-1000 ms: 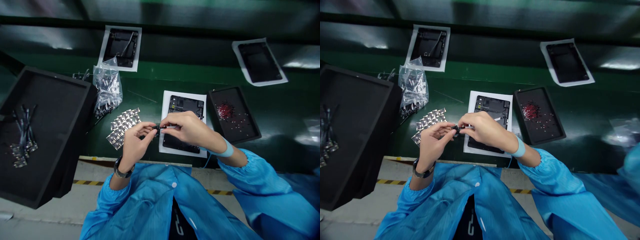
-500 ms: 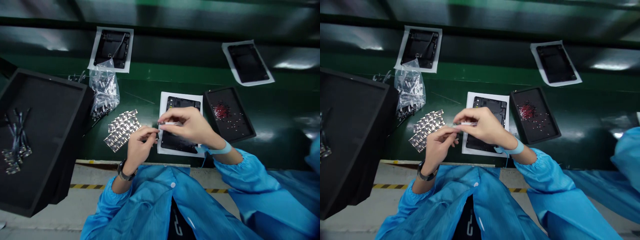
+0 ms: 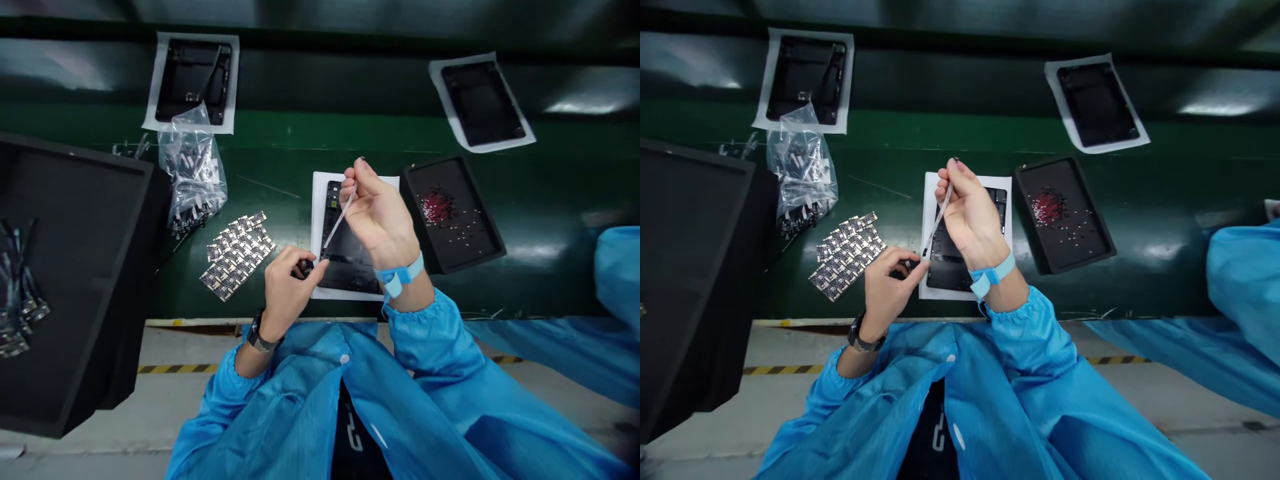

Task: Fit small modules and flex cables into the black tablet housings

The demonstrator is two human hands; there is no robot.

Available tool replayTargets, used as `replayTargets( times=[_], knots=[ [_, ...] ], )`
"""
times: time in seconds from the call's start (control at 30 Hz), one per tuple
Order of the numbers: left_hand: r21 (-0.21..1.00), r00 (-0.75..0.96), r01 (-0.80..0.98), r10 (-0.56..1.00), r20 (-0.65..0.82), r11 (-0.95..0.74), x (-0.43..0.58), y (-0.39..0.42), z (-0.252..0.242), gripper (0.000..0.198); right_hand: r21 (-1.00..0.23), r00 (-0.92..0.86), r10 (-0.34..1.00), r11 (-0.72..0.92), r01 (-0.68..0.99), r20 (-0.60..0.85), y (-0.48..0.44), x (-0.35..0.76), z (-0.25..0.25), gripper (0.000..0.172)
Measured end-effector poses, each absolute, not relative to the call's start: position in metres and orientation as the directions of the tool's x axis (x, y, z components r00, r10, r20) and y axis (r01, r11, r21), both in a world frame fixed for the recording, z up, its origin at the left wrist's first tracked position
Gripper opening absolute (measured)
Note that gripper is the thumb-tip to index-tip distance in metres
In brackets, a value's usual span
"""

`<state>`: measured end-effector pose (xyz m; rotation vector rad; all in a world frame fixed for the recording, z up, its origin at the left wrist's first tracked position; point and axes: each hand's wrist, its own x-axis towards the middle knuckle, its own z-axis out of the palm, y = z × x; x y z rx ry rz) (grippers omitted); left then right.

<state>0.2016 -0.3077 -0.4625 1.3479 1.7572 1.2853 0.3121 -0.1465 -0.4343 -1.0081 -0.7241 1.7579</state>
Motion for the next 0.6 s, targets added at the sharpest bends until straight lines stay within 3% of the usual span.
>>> replayTargets(
  times=[0.17, 0.23, 0.3, 0.37, 0.43, 0.47, 0.53, 0.6],
  knots=[
    [0.962, -0.313, 0.273, 0.945, 0.095, -0.007, 0.206, -0.305, -0.461, 0.014, -0.844, -0.198, 0.937, -0.347, -0.409, -0.289, -0.145, 0.313, -0.446, 0.026],
    [0.96, -0.33, 0.278, 0.937, 0.116, -0.021, 0.206, -0.305, -0.461, 0.017, -0.899, -0.164, 0.961, -0.266, -0.349, -0.221, -0.15, 0.314, -0.445, 0.031],
    [0.957, -0.334, 0.288, 0.934, 0.13, -0.031, 0.203, -0.306, -0.461, 0.017, -0.974, -0.034, 0.998, -0.056, -0.22, -0.049, -0.159, 0.32, -0.435, 0.034],
    [0.951, -0.295, 0.306, 0.946, 0.134, -0.04, 0.196, -0.308, -0.461, 0.017, -0.97, 0.013, 0.97, 0.241, 0.015, 0.241, -0.168, 0.33, -0.42, 0.038],
    [0.939, -0.225, 0.338, 0.962, 0.152, -0.07, 0.188, -0.31, -0.458, 0.015, -0.841, -0.288, 0.852, 0.501, 0.204, 0.438, -0.176, 0.342, -0.406, 0.043],
    [0.93, -0.191, 0.356, 0.967, 0.167, -0.09, 0.184, -0.311, -0.456, 0.014, -0.767, -0.504, 0.744, 0.602, 0.222, 0.438, -0.178, 0.347, -0.401, 0.04],
    [0.912, -0.148, 0.388, 0.968, 0.203, -0.132, 0.177, -0.314, -0.45, 0.011, -0.671, -0.82, 0.47, 0.726, 0.15, 0.325, -0.179, 0.351, -0.399, 0.023],
    [0.9, -0.135, 0.408, 0.966, 0.222, -0.15, 0.174, -0.316, -0.445, 0.01, -0.632, -0.929, 0.283, 0.772, 0.073, 0.238, -0.179, 0.349, -0.403, 0.007]
  ],
)
